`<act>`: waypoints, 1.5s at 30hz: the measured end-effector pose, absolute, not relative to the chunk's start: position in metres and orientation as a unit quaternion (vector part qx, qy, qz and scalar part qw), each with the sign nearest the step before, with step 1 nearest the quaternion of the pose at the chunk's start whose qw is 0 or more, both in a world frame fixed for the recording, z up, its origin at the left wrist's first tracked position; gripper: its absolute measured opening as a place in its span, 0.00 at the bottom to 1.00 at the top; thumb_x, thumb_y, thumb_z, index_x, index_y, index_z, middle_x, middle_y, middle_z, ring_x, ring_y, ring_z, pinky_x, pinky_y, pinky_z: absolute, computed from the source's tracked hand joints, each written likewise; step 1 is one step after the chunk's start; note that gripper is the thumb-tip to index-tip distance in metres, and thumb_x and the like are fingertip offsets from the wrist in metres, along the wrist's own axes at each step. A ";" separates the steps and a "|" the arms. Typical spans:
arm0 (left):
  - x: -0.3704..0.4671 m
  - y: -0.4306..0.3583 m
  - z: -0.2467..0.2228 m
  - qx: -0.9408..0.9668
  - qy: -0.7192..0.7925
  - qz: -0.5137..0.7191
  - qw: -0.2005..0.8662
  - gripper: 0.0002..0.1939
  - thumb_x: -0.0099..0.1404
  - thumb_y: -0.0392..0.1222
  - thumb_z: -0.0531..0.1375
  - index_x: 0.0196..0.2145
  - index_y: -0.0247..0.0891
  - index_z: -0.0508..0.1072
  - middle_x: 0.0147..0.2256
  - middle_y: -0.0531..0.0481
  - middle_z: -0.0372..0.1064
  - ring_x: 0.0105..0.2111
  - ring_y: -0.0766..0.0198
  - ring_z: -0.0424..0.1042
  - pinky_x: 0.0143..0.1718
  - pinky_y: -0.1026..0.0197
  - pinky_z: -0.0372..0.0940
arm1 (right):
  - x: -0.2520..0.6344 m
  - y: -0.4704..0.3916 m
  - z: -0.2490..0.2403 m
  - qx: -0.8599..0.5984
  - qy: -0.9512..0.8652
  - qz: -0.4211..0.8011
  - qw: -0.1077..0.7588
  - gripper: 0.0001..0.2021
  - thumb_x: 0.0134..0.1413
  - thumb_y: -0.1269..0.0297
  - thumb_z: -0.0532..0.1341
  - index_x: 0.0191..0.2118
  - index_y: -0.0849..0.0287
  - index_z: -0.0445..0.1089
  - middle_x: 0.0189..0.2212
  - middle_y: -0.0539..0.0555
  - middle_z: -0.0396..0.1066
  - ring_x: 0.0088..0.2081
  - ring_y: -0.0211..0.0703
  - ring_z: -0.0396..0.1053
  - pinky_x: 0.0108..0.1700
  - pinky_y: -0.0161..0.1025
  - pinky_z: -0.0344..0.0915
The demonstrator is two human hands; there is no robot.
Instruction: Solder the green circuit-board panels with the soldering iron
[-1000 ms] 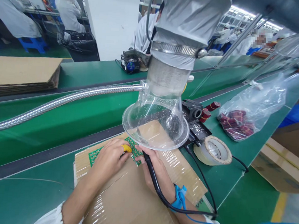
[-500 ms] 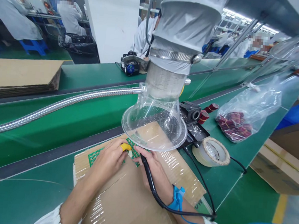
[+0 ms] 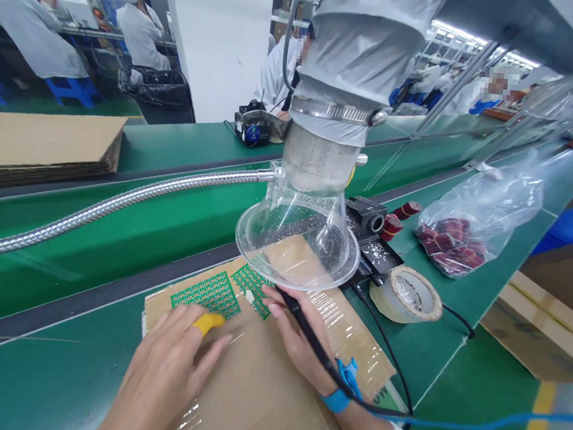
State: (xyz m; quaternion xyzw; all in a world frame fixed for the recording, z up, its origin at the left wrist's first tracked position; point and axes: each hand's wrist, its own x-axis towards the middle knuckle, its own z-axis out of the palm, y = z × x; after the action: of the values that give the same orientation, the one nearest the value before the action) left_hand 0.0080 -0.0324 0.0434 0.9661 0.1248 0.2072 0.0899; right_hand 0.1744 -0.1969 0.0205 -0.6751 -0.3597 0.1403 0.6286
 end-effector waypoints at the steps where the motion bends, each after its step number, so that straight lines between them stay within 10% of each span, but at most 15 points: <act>1: -0.003 -0.037 0.040 0.966 0.131 0.203 0.093 0.14 0.73 0.54 0.56 0.39 0.42 0.74 0.36 0.47 0.74 0.37 0.53 0.72 0.38 0.50 0.66 | 0.175 -0.200 0.025 -0.674 -0.317 0.151 0.650 0.11 0.70 0.60 0.60 0.53 0.53 0.71 0.46 0.57 0.79 0.44 0.52 0.80 0.47 0.51 0.78; 7: -0.030 -0.049 0.015 0.951 0.132 0.244 0.139 0.12 0.73 0.50 0.56 0.35 0.46 0.74 0.35 0.51 0.75 0.33 0.59 0.72 0.35 0.55 0.65 | 0.193 -0.221 0.034 -0.679 -0.156 0.114 0.708 0.19 0.67 0.44 0.60 0.42 0.57 0.72 0.17 0.46 0.69 0.23 0.45 0.71 0.33 0.43 0.72; 45: 0.014 -0.059 0.020 0.950 0.147 0.277 -0.004 0.21 0.76 0.45 0.53 0.24 0.39 0.68 0.22 0.51 0.63 0.24 0.60 0.64 0.31 0.56 0.55 | 0.181 -0.220 0.005 -0.700 -0.234 0.084 0.669 0.11 0.68 0.54 0.60 0.40 0.56 0.71 0.28 0.49 0.69 0.26 0.40 0.69 0.29 0.35 0.66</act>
State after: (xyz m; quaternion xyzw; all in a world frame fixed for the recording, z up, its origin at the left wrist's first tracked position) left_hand 0.0141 -0.0587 0.0195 0.9497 0.1469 0.2765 -0.0045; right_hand 0.1813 -0.2201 0.0048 -0.7002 -0.2340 0.0835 0.6694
